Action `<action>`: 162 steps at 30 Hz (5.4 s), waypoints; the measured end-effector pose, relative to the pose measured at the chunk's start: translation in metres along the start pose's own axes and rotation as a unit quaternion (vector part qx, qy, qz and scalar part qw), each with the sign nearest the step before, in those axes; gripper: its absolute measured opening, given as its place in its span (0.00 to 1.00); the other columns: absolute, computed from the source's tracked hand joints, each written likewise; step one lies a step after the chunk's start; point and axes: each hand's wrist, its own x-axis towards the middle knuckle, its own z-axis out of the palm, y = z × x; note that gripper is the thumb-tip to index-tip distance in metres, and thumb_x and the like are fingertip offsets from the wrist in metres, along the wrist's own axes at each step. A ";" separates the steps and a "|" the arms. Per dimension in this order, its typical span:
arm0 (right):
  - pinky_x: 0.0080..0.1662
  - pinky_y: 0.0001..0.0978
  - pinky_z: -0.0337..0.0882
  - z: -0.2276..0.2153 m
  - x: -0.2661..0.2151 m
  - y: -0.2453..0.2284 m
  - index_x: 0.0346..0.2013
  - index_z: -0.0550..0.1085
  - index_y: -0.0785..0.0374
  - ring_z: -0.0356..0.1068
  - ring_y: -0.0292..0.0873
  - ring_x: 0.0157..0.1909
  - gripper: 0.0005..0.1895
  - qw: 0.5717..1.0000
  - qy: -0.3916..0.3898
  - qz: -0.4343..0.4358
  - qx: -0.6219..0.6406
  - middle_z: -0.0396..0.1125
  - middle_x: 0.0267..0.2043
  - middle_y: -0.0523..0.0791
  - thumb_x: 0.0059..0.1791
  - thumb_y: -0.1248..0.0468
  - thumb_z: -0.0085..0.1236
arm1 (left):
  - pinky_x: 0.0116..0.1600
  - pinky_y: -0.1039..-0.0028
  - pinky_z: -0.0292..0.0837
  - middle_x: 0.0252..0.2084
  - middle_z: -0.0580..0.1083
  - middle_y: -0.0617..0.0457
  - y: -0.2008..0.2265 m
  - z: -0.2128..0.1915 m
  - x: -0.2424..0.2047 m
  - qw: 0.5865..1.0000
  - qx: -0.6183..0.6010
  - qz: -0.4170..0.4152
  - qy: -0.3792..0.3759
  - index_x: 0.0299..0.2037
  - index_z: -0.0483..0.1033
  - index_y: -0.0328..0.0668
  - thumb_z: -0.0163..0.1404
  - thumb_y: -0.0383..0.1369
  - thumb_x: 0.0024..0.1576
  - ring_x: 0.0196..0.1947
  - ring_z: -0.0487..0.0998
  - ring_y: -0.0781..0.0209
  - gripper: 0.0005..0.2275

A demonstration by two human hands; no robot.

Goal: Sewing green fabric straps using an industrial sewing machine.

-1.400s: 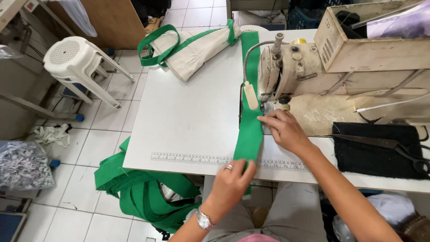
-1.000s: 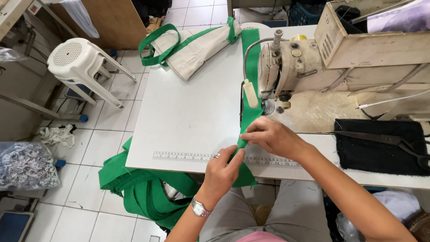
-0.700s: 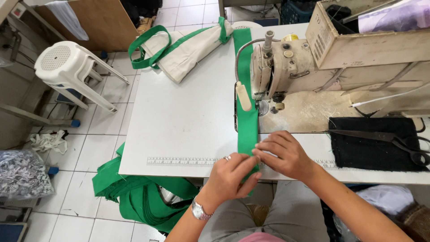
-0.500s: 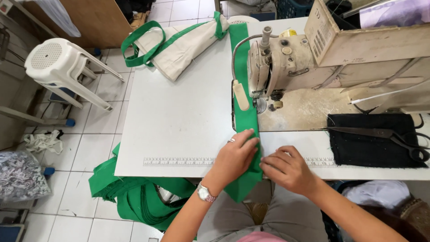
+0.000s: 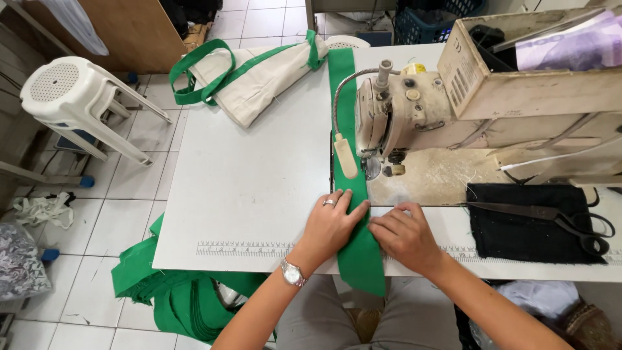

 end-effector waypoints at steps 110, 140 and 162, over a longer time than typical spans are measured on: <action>0.53 0.46 0.63 0.044 0.002 0.057 0.31 0.78 0.46 0.70 0.42 0.48 0.05 0.997 -0.024 0.036 -0.070 0.71 0.39 0.35 0.48 0.53 0.59 | 0.50 0.65 0.76 0.45 0.77 0.49 -0.049 0.021 0.017 0.986 -0.137 0.081 -0.049 0.43 0.77 0.48 0.44 0.31 0.62 0.49 0.81 0.51 0.07; 0.51 0.41 0.72 0.064 -0.080 0.105 0.61 0.82 0.73 0.68 0.53 0.49 0.11 0.972 -0.123 0.198 0.016 0.68 0.52 0.57 0.63 0.75 0.65 | 0.50 0.63 0.66 0.44 0.69 0.45 -0.064 -0.088 -0.222 0.788 0.044 -0.506 0.349 0.46 0.68 0.34 0.41 0.28 0.63 0.41 0.68 0.50 0.07; 0.50 0.46 0.74 0.030 -0.030 0.033 0.68 0.73 0.89 0.71 0.62 0.50 0.23 0.962 -0.136 0.223 0.081 0.67 0.58 0.68 0.59 0.80 0.60 | 0.53 0.66 0.73 0.49 0.72 0.40 -0.123 0.010 -0.359 0.299 -0.368 -0.662 0.580 0.50 0.69 0.29 0.41 0.31 0.63 0.46 0.74 0.53 0.12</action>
